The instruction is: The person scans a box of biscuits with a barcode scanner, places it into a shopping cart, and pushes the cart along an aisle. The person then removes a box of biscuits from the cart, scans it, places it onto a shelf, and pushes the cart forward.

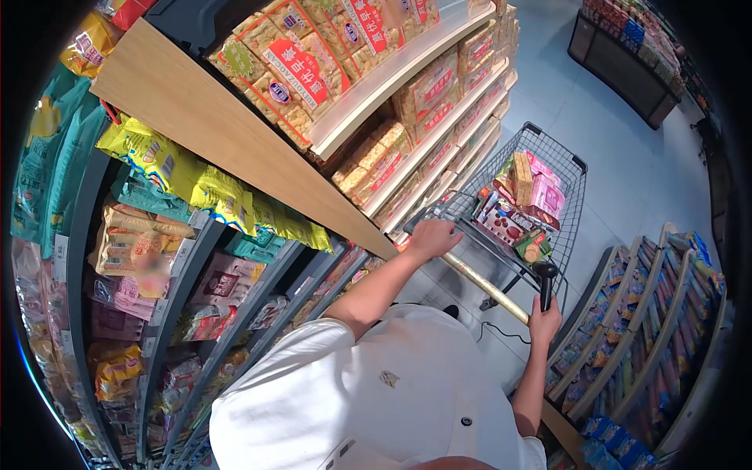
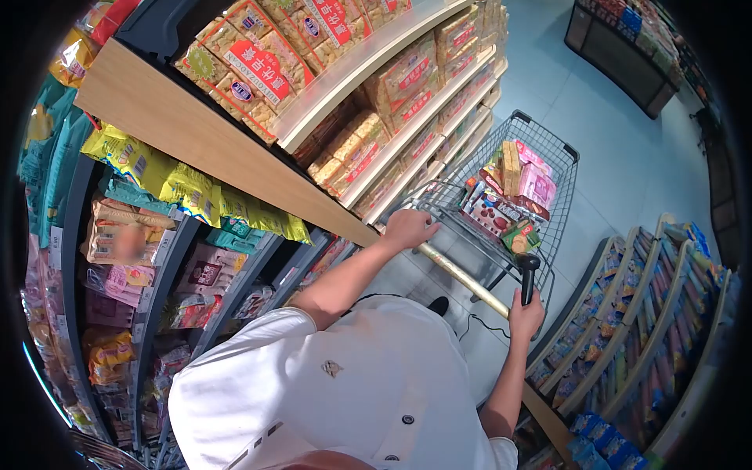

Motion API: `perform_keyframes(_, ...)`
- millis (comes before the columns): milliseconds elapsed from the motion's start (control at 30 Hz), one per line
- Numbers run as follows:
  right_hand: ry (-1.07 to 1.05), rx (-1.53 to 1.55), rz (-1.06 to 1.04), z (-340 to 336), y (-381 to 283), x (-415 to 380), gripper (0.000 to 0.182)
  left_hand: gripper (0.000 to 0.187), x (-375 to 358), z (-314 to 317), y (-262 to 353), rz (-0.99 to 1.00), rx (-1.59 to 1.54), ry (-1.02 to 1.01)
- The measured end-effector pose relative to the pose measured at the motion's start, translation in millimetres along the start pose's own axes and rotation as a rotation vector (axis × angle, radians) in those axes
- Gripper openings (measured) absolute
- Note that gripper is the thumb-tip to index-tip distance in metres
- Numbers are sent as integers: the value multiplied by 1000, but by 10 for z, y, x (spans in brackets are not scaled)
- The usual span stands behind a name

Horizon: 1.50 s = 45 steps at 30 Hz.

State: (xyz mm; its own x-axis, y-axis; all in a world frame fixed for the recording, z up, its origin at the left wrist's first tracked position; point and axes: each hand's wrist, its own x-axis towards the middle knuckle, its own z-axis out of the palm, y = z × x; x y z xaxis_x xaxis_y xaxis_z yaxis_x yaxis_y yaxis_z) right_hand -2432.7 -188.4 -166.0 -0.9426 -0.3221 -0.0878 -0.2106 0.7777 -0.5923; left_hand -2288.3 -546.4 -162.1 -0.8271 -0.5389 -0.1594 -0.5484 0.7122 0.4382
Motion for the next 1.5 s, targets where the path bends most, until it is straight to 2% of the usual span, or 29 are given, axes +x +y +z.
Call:
perform_keyframes(467,11,-101,-7,80,39,-148,45,44,-144,18,-95,18,-1,7)
perform_keyframes(567,-89,-142,92,14,-57,-210,42,45,-226,-24,-120,39,-22,4)
perform_keyframes(867,-50,-198,109,56,-84,-534,39,50,-505,-33,-224,42,17,-36)
perform_keyframes(967,29,-142,12,154,22,-659,36,52,-631,-133,-247,5,-31,-106)
perform_keyframes(1033,14,-175,39,99,-97,-786,42,51,-713,-127,-303,27,-63,-89)
perform_keyframes(1100,65,-165,-21,173,-7,-874,42,52,-791,-130,-351,37,-71,-94)
perform_keyframes(1267,128,-245,-10,293,78,-1121,46,51,-968,-168,-487,61,-107,-93)
perform_keyframes(1400,113,-184,45,267,-233,-1429,48,49,-1135,-186,-602,73,-105,-81)
perform_keyframes(1500,168,-210,8,328,-124,-1574,49,49,-1237,-201,-629,85,-98,-83)
